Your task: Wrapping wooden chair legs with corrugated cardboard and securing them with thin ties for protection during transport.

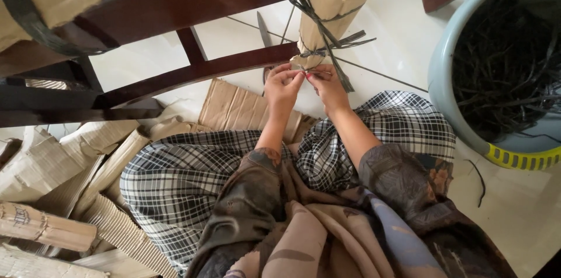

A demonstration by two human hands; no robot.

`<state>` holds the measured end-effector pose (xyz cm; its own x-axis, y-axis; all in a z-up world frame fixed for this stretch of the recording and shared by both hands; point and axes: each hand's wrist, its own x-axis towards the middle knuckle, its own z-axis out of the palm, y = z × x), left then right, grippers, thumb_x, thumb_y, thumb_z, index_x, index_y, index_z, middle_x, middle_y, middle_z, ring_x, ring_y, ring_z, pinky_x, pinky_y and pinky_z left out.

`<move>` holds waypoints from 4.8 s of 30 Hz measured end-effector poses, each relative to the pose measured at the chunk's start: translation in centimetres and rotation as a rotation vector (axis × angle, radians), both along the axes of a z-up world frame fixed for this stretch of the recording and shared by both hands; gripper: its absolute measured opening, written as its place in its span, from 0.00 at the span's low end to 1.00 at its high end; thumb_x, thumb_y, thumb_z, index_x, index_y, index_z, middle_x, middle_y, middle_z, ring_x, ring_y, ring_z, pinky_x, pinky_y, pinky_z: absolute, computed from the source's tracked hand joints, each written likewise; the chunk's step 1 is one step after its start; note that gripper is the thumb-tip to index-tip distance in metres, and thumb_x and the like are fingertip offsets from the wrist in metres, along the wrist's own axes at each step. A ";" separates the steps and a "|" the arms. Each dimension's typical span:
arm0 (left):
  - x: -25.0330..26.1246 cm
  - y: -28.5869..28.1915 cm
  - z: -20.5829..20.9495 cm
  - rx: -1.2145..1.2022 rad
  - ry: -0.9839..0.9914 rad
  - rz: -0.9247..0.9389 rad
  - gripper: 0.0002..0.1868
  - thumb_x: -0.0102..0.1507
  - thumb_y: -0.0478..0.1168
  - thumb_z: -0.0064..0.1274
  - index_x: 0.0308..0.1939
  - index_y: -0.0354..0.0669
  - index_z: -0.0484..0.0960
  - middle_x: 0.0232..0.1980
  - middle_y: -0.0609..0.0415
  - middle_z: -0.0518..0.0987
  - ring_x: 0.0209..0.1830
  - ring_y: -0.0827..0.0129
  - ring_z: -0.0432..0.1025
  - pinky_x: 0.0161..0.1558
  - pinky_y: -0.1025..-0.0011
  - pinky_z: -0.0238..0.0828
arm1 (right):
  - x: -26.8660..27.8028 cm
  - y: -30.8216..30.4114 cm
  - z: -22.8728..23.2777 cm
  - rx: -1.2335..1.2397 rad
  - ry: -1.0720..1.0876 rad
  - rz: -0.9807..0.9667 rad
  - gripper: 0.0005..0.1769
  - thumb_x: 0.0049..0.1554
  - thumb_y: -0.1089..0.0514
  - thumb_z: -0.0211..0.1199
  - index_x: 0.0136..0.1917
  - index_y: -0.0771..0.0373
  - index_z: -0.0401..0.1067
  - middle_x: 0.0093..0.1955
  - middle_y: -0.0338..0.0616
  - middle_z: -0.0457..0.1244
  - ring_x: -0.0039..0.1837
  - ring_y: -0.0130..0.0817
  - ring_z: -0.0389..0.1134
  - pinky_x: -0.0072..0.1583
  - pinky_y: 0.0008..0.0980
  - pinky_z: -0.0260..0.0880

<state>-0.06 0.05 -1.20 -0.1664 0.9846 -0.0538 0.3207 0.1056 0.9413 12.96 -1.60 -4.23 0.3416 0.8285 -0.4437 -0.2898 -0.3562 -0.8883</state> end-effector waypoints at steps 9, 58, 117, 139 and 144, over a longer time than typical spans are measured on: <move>0.5 0.3 -1.6 0.172 0.059 -0.023 0.05 0.55 0.39 0.65 0.35 0.48 0.89 0.48 0.48 0.75 0.54 0.52 0.75 0.58 0.61 0.72 | 0.6 0.1 -1.0 0.011 -0.074 -0.023 0.24 0.52 0.59 0.78 0.56 0.63 0.69 0.44 0.46 0.73 0.31 0.23 0.67 0.31 0.16 0.59; 30.1 -12.4 16.3 0.302 -0.074 -0.783 0.15 0.60 0.24 0.51 0.43 0.45 0.86 0.51 0.48 0.81 0.55 0.51 0.77 0.56 0.59 0.73 | 33.7 -18.3 17.6 0.183 -1.052 0.004 0.11 0.60 0.56 0.65 0.55 0.60 0.78 0.50 0.51 0.71 0.53 0.54 0.72 0.58 0.49 0.70; -3.6 -7.5 20.6 0.218 0.459 -0.729 0.15 0.71 0.43 0.46 0.57 0.40 0.79 0.48 0.39 0.83 0.46 0.38 0.78 0.46 0.47 0.76 | 4.3 -10.4 10.9 0.207 0.426 -0.154 0.10 0.68 0.54 0.58 0.49 0.63 0.67 0.38 0.53 0.69 0.39 0.39 0.75 0.46 0.45 0.81; -21.8 -7.7 21.1 0.231 0.235 -0.021 0.33 0.51 0.18 0.39 0.56 0.46 0.80 0.50 0.45 0.83 0.56 0.47 0.77 0.60 0.54 0.74 | -9.4 -5.3 18.2 0.736 -1.222 0.498 0.18 0.61 0.64 0.65 0.64 0.64 0.73 0.58 0.50 0.63 0.61 0.50 0.67 0.64 0.48 0.68; -25.7 -6.4 17.8 0.615 0.098 0.682 0.35 0.65 0.29 0.57 0.73 0.45 0.58 0.72 0.47 0.59 0.74 0.59 0.56 0.74 0.54 0.53 | -14.4 -1.8 18.5 0.876 -1.190 0.432 0.30 0.59 0.67 0.69 0.73 0.62 0.65 0.74 0.53 0.56 0.77 0.55 0.54 0.76 0.55 0.44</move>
